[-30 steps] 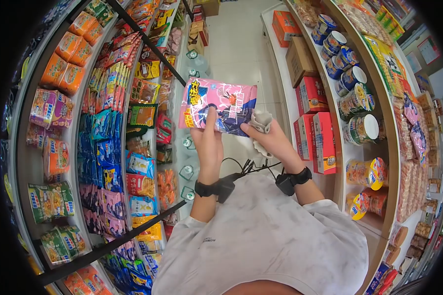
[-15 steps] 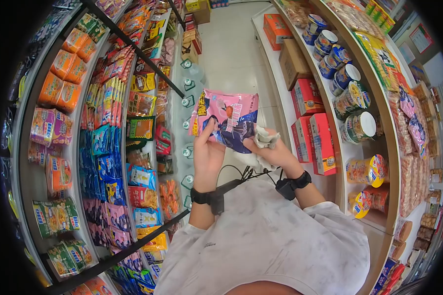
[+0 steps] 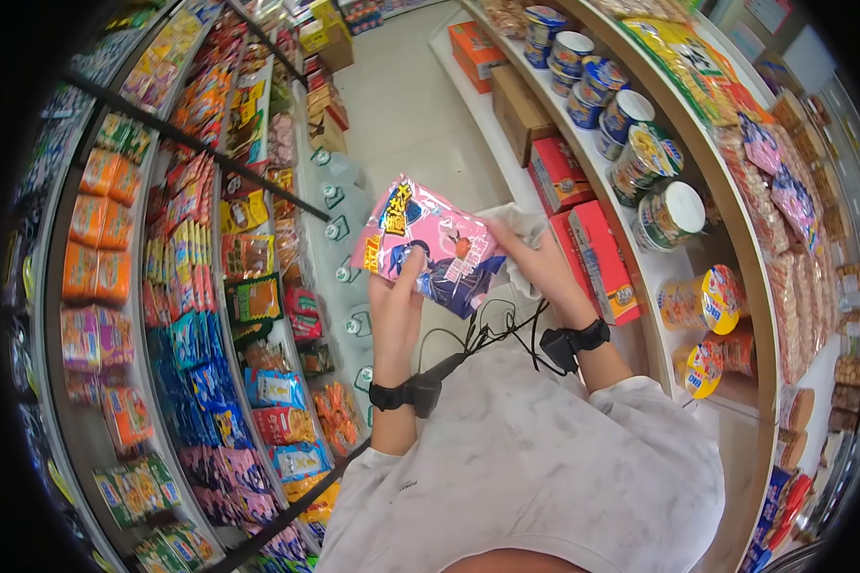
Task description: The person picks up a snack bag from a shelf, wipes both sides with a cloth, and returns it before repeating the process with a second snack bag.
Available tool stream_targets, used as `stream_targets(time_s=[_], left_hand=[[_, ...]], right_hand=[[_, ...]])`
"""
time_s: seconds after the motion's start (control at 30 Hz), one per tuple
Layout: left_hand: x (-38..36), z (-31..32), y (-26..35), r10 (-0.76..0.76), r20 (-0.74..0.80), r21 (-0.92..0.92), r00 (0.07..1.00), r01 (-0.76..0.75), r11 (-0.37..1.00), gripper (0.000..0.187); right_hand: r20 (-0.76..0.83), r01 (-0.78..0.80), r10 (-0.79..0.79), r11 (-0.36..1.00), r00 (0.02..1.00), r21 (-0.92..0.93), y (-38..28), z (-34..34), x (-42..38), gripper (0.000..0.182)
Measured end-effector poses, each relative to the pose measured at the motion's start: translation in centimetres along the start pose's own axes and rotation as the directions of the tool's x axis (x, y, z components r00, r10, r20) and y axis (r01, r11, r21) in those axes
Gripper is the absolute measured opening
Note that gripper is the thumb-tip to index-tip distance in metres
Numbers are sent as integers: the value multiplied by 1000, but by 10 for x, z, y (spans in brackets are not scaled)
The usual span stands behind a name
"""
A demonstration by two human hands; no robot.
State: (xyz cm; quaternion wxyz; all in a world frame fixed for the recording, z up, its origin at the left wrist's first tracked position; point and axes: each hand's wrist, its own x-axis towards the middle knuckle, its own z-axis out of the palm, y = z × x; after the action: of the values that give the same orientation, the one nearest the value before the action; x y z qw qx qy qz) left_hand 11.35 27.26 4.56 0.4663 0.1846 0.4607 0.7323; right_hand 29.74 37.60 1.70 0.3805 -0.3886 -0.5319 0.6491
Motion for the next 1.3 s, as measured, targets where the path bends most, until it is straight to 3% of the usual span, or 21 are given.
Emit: stream_targets(time_s=[0.07,0.13,0.2,0.27,0.33,0.37,0.4,0.43,0.47,0.5,0.57,0.63,0.73,0.83,0.9,0.97,1.03,1.1,1.17,1.2,1.3], left_hand=[[7,10,-13,2,29,-10,1000,-2,1000,35],[14,12,-22,-109,103,44,989,105,993,38],[23,11,-36,-192,198,138,961,166,976,42],[24,12,-40,-307,268,239,913,245,940,39],[15,46,-26,-353,439,399,826,173,901,51],[19,47,-29,-362,417,388,833,197,900,51],[23,43,-33,-365,390,371,845,219,902,51],[27,38,-36,-366,358,351,859,239,905,51],[32,33,-36,-363,339,353,868,241,904,52],[35,28,-37,-359,320,355,877,241,903,53],[41,17,-36,-341,283,332,897,242,912,54],[43,6,-35,-314,244,279,917,244,929,52],[39,-6,-34,-261,175,251,949,213,944,53],[31,-20,-33,-247,141,227,959,211,951,53],[26,-34,-33,-252,136,212,958,220,952,52],[19,-50,-30,-254,122,191,959,229,955,50],[10,-61,-20,-228,63,151,972,217,965,47],[-2,-75,-7,-186,22,101,982,183,978,41],[-18,-91,8,-90,-50,101,995,94,990,35],[-31,-106,16,-46,-110,87,993,56,995,34],[-68,-153,44,124,-276,24,953,-123,992,30]], right_hand=[[68,83,-83,996,994,-10,4,-15,6,26],[124,204,-204,979,971,8,14,-39,12,24],[65,248,-243,966,968,-74,8,-64,10,22],[-113,175,-182,983,977,-63,-16,-96,2,22],[-314,195,-184,981,931,2,-23,-135,-1,23],[-435,252,-212,967,875,35,-23,-163,0,24],[-680,303,-264,951,684,-64,-39,-179,-7,26],[-834,190,-86,982,546,23,-31,-220,-6,27],[-848,438,-314,892,427,-110,-61,-236,-21,28],[-891,484,-248,874,380,-36,-62,-270,-31,28],[-937,673,-289,735,196,-86,-87,-304,-55,27],[-965,665,-236,740,114,-103,-89,-350,-82,32],[-952,649,-298,710,-77,-275,-100,-378,-112,36],[-964,757,-263,620,-44,-204,-109,-375,-128,37],[-968,742,-248,658,46,-133,-88,-368,-116,39],[-960,709,-225,704,167,-41,-63,-341,-89,40],[-915,625,-183,776,358,89,-28,-301,-58,41],[-774,464,-56,827,631,318,-8,-245,-24,39],[-465,198,122,790,877,580,12,-187,0,37],[-249,21,198,744,948,668,26,-165,13,36],[-32,-203,272,787,962,583,40,-85,39,36]])
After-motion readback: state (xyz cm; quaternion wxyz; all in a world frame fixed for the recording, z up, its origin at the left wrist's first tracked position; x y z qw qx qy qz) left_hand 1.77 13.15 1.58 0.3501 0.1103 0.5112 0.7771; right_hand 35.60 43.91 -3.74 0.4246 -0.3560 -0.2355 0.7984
